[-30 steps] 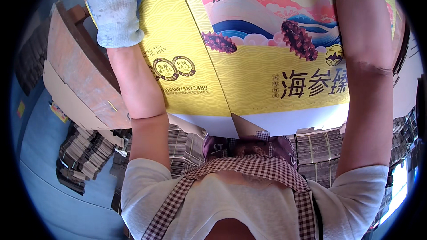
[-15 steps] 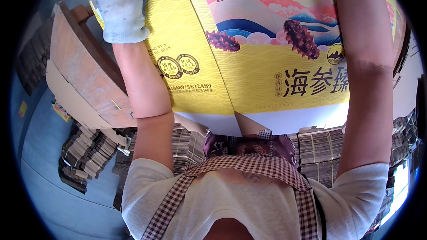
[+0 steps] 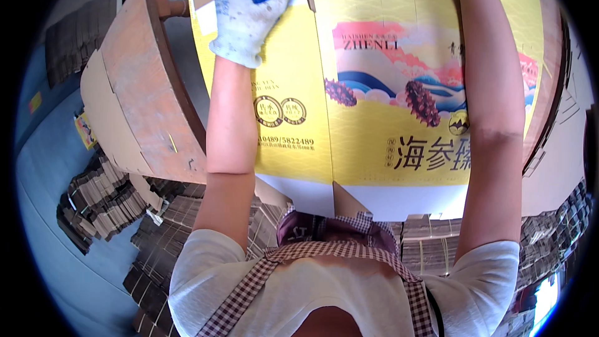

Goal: The person assembles flat cardboard boxes by folding the flaps and tucking the tabs into slots to form a rectangular package. The person handles multiple boxes one by one, repeating the folding and tucking process for each unit.

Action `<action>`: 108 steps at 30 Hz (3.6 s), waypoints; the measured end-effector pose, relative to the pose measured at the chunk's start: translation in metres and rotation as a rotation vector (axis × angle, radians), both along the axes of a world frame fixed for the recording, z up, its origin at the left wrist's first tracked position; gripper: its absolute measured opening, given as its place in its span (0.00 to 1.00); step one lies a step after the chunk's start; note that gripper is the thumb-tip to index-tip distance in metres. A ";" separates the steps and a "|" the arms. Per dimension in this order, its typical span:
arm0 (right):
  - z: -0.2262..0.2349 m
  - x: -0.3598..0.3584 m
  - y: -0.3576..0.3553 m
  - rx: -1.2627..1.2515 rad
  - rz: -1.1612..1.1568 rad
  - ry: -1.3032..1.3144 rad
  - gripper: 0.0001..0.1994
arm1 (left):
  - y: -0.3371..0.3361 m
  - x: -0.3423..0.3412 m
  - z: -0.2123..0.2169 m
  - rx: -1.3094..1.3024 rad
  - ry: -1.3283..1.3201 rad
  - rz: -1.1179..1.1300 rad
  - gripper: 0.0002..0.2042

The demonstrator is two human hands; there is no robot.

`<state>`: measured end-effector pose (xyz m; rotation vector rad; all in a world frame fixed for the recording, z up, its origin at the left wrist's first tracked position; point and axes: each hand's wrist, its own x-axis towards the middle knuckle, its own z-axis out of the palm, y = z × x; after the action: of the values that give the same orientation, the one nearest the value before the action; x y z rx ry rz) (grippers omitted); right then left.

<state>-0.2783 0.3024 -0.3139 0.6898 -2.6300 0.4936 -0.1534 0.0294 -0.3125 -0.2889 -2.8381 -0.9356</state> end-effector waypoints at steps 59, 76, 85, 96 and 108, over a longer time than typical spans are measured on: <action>0.012 0.235 -0.079 0.100 0.107 -0.216 0.29 | 0.020 -0.006 0.004 -0.182 0.243 -0.088 0.11; 0.090 0.461 -0.034 -0.061 -0.040 -0.662 0.25 | -0.012 -0.001 0.006 0.007 0.223 -0.040 0.28; 0.018 0.468 0.144 -0.048 -1.138 -0.618 0.41 | -0.086 0.192 0.013 0.133 -0.423 0.484 0.42; 0.070 0.444 0.114 -0.180 -1.227 -0.626 0.42 | -0.060 0.180 0.015 0.025 -0.430 0.543 0.53; -0.071 0.601 0.430 -1.740 -1.958 -0.215 0.40 | -0.064 0.178 -0.004 0.009 -0.566 0.563 0.55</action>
<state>0.3222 0.7321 -0.3846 -2.0225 -0.8590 1.4295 0.0246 -0.0348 -0.3164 0.8656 -3.0885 -1.0073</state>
